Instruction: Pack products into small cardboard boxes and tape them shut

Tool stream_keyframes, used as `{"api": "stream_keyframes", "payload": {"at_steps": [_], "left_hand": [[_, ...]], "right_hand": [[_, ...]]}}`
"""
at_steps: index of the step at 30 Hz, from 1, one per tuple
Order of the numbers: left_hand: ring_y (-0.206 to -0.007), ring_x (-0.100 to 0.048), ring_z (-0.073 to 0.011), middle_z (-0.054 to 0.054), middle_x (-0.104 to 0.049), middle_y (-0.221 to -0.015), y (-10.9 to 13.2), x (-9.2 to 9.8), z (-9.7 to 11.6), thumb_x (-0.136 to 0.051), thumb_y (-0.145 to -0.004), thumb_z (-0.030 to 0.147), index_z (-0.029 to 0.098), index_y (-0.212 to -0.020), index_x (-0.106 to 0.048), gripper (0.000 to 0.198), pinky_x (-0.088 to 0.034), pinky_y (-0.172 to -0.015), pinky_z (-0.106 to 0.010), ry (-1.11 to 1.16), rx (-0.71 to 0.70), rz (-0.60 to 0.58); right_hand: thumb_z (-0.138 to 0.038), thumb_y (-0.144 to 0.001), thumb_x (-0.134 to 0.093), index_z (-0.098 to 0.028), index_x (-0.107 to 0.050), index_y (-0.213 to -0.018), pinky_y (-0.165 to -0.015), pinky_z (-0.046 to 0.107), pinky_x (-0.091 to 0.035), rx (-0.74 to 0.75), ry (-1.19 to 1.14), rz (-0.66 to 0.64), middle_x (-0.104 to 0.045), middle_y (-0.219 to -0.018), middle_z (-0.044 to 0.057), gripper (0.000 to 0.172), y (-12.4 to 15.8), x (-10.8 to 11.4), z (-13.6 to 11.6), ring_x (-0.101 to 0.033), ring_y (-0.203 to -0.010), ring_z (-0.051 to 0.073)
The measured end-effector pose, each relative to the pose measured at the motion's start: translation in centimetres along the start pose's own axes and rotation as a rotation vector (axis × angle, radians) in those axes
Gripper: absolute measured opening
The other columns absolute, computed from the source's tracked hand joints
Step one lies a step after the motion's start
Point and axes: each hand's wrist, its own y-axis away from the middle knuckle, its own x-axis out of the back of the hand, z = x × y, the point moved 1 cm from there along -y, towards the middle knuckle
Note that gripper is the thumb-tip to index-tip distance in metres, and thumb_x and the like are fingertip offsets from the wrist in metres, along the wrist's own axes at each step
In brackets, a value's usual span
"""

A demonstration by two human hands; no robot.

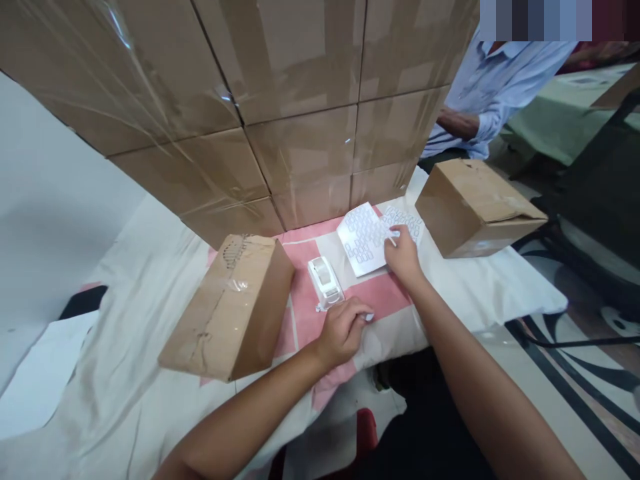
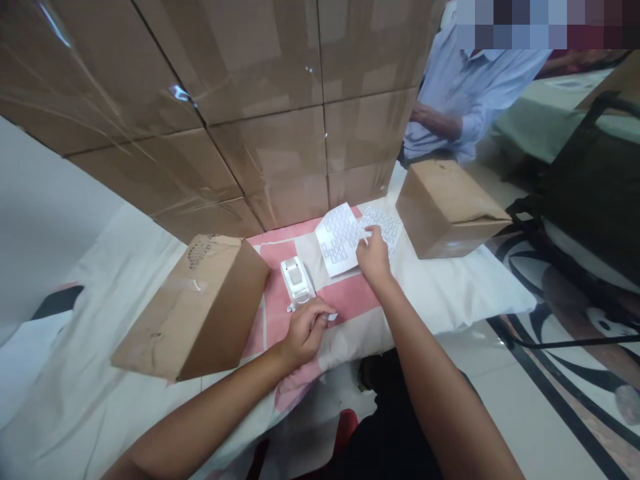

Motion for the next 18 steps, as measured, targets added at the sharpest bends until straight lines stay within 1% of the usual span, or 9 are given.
{"api": "stream_keyframes", "payload": {"at_steps": [3,5,9,10,12,13,15,17,18], "left_hand": [[-0.071,-0.060,-0.0141,-0.002,-0.064,-0.082,0.0,0.0,0.0,-0.044,-0.102,0.018,0.020,-0.102,-0.062,0.018,-0.046,-0.066,-0.027,0.007,0.027,-0.002],[-0.071,-0.060,-0.0135,-0.002,-0.064,-0.082,0.0,0.0,0.0,-0.044,-0.102,0.018,0.019,-0.102,-0.062,0.018,-0.046,-0.067,-0.026,0.014,0.053,-0.003],[-0.080,-0.062,-0.0140,-0.003,-0.065,-0.089,0.3,-0.1,-0.1,-0.047,-0.103,0.021,0.020,-0.108,-0.059,0.013,-0.047,-0.073,-0.026,0.031,0.130,0.053],[-0.081,-0.062,-0.0142,-0.003,-0.065,-0.090,0.3,-0.2,-0.1,-0.047,-0.103,0.023,0.020,-0.110,-0.057,0.013,-0.047,-0.073,-0.026,0.038,0.153,0.078],[-0.082,-0.061,-0.0141,-0.003,-0.063,-0.092,0.5,-0.2,-0.3,-0.047,-0.104,0.025,0.020,-0.114,-0.054,0.014,-0.048,-0.073,-0.025,0.054,0.195,0.128],[-0.081,-0.061,-0.0139,-0.003,-0.062,-0.092,0.5,-0.3,-0.4,-0.047,-0.104,0.027,0.021,-0.115,-0.053,0.014,-0.048,-0.072,-0.025,0.062,0.210,0.150],[-0.080,-0.058,-0.0133,-0.002,-0.059,-0.089,0.6,-0.4,-0.5,-0.048,-0.104,0.029,0.021,-0.114,-0.053,0.014,-0.048,-0.072,-0.025,0.078,0.228,0.180],[-0.074,-0.055,-0.0118,0.000,-0.054,-0.085,0.5,-0.4,-0.6,-0.050,-0.103,0.030,0.021,-0.112,-0.053,0.013,-0.046,-0.068,-0.024,0.091,0.230,0.185],[-0.071,-0.053,-0.0111,0.001,-0.052,-0.083,0.5,-0.4,-0.6,-0.052,-0.103,0.030,0.021,-0.111,-0.053,0.012,-0.045,-0.066,-0.023,0.095,0.226,0.180]], "right_hand": [[-0.015,-0.086,-0.049,-0.014,-0.057,-0.120,-0.078,0.039,-0.045,-0.045,0.163,-0.040,-0.065,-0.087,0.012,0.035,0.5,-0.5,0.3,-0.062,-0.084,0.029],[-0.018,-0.088,-0.051,-0.015,-0.060,-0.121,-0.081,0.040,-0.045,-0.026,0.233,-0.073,-0.067,-0.101,0.016,0.034,1.3,-0.4,-0.1,-0.064,-0.091,0.031],[-0.026,-0.091,-0.053,-0.013,-0.060,-0.126,-0.080,0.041,-0.046,0.093,0.415,-0.039,-0.050,-0.137,0.023,0.038,4.0,1.2,-2.2,-0.063,-0.102,0.033],[-0.028,-0.092,-0.053,-0.013,-0.060,-0.126,-0.079,0.040,-0.046,0.134,0.452,-0.009,-0.048,-0.139,0.023,0.038,4.8,1.7,-2.8,-0.063,-0.102,0.033],[-0.034,-0.094,-0.050,-0.015,-0.063,-0.115,-0.076,0.038,-0.045,0.187,0.420,-0.039,-0.057,-0.125,0.019,0.031,6.3,2.6,-3.8,-0.064,-0.095,0.029],[-0.038,-0.096,-0.049,-0.016,-0.064,-0.103,-0.072,0.035,-0.044,0.177,0.332,-0.135,-0.063,-0.110,0.015,0.028,7.1,2.9,-4.1,-0.064,-0.087,0.026],[-0.045,-0.096,-0.045,-0.019,-0.058,-0.084,-0.060,0.030,-0.041,0.049,0.073,-0.466,-0.065,-0.080,0.006,0.031,8.7,3.0,-4.0,-0.059,-0.063,0.018],[-0.049,-0.095,-0.043,-0.021,-0.051,-0.084,-0.046,0.026,-0.032,-0.150,-0.224,-0.782,-0.063,-0.068,0.001,0.031,10.3,2.8,-3.5,-0.048,-0.045,0.012],[-0.049,-0.094,-0.045,-0.022,-0.049,-0.088,-0.042,0.024,-0.028,-0.229,-0.363,-0.860,-0.063,-0.066,-0.001,0.028,11.0,2.6,-3.2,-0.044,-0.040,0.010]]}}
